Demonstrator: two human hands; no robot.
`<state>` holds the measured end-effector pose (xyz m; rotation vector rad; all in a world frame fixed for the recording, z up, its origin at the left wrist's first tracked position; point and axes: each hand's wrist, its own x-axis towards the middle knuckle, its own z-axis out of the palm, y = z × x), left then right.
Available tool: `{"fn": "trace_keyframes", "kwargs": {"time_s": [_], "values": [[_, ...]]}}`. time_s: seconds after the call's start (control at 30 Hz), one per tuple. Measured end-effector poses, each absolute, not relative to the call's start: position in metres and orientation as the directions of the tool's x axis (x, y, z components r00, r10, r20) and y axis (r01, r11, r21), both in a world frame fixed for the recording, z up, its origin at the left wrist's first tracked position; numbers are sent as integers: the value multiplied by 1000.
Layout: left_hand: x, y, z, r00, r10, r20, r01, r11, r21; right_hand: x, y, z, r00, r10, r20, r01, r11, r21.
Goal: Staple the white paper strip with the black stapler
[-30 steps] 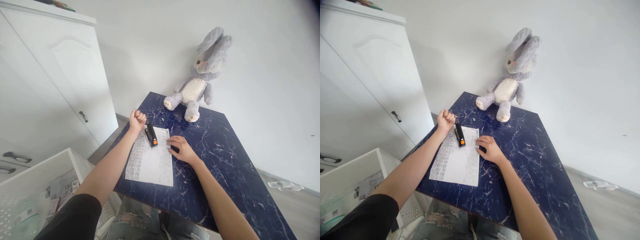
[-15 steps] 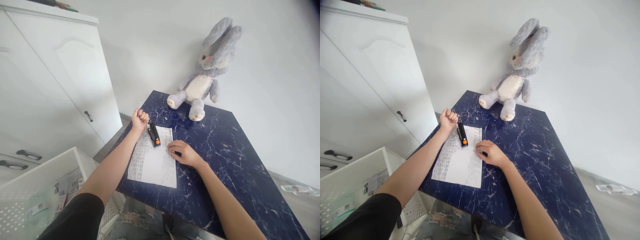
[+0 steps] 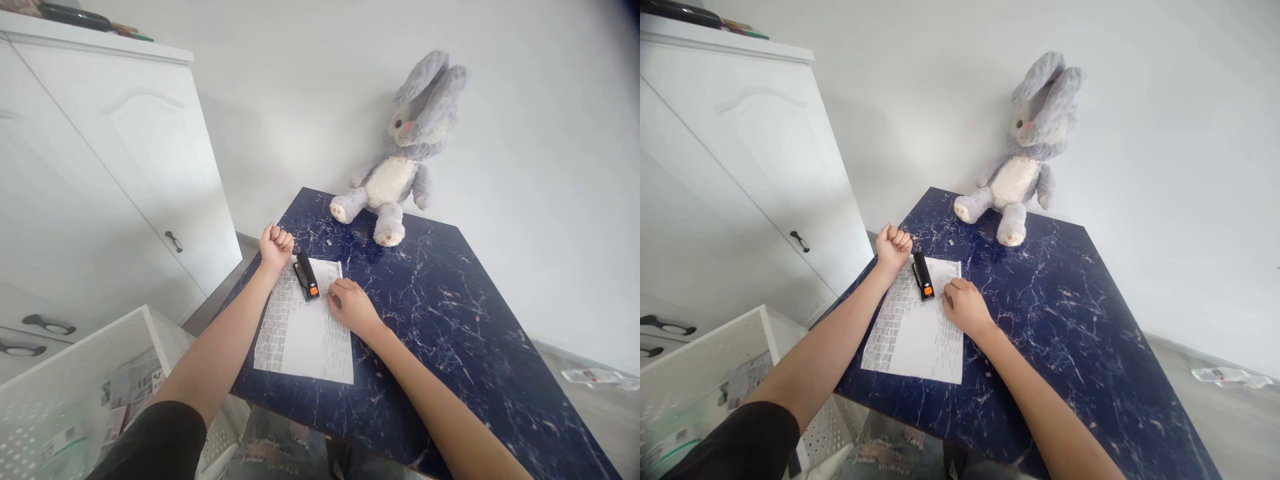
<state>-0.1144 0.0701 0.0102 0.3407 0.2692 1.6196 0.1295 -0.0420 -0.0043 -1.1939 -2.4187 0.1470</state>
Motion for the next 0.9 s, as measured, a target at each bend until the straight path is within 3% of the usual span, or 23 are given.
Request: {"fn": "trace_keyframes", "kwargs": {"time_s": [0.17,0.4,0.57,0.9], "values": [[-116,71,9,-73,997,36,-920,-82,383,103,-7,-2,-304,908,288,802,407,-438],[-122,71,8,-96,993,62,-936,-111,335,59,55,-9,-41,930,365,821,239,-519],[-133,73,5,-164,981,99,-948,-185,261,38,63,-25,-97,948,303,877,225,-425],[-136,68,10,-78,983,166,-941,-127,312,30,61,-25,-105,982,154,946,146,-290]]}}
